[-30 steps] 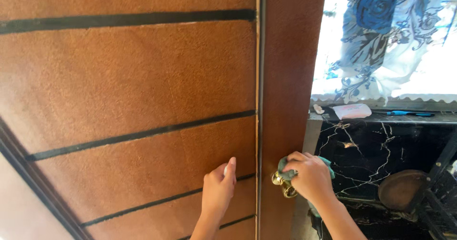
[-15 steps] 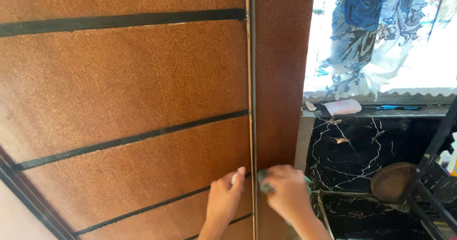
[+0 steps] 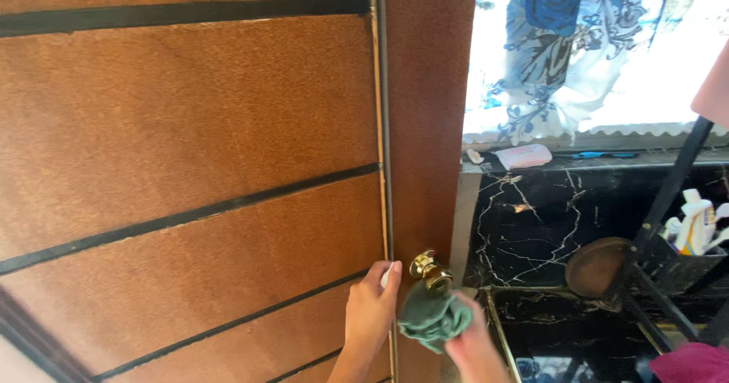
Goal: The person cleans a wooden door with horizontal black accents. Using a spray bottle and a cloth, they spray the door's surface and then wipe it down with rhythmic strokes, also cleaning the door handle.
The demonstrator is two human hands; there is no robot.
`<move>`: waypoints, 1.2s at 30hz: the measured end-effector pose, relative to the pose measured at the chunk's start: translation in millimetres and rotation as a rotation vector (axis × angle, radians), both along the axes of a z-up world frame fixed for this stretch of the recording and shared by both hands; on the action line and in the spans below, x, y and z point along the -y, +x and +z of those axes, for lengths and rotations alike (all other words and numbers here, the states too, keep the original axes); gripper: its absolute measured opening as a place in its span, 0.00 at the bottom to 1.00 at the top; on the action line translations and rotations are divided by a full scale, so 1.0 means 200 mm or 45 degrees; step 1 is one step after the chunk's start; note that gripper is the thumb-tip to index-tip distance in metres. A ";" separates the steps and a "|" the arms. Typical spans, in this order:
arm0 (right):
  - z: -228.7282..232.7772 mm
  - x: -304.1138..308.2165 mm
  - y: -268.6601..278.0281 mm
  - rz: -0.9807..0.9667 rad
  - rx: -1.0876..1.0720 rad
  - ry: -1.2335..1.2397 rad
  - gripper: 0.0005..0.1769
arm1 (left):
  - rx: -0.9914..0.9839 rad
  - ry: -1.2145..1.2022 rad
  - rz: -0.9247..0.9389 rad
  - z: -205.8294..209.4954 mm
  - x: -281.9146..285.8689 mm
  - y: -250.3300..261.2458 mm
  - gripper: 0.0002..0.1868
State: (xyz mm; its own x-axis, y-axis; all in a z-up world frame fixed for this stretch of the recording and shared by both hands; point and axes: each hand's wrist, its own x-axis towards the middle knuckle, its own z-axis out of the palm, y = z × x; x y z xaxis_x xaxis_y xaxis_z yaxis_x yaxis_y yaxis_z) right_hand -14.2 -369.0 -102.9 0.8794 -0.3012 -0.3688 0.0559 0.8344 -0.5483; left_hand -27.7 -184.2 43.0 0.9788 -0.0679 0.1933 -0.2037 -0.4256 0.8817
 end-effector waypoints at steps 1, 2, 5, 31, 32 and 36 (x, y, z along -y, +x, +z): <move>-0.07 -0.05 0.03 -0.057 0.046 0.069 0.15 | -0.022 0.014 0.019 0.00 0.00 0.01 0.24; -0.12 -0.10 0.07 -0.113 0.092 0.137 0.14 | -0.043 0.028 0.037 0.00 0.01 0.02 0.24; -0.21 -0.21 0.17 -0.221 0.203 0.228 0.14 | 0.135 -0.097 0.056 -0.03 0.00 0.03 0.23; 0.23 -0.30 -0.27 -0.720 -0.015 -1.545 0.20 | 0.159 -0.329 -0.149 0.08 -0.08 0.11 0.17; 0.24 -0.29 -0.27 -0.866 -0.054 -1.593 0.20 | 0.128 -0.281 -0.160 0.07 -0.07 0.11 0.18; 0.19 -0.33 -0.18 -0.926 -0.223 -1.789 0.20 | 0.094 -0.156 -0.211 0.01 -0.01 0.12 0.20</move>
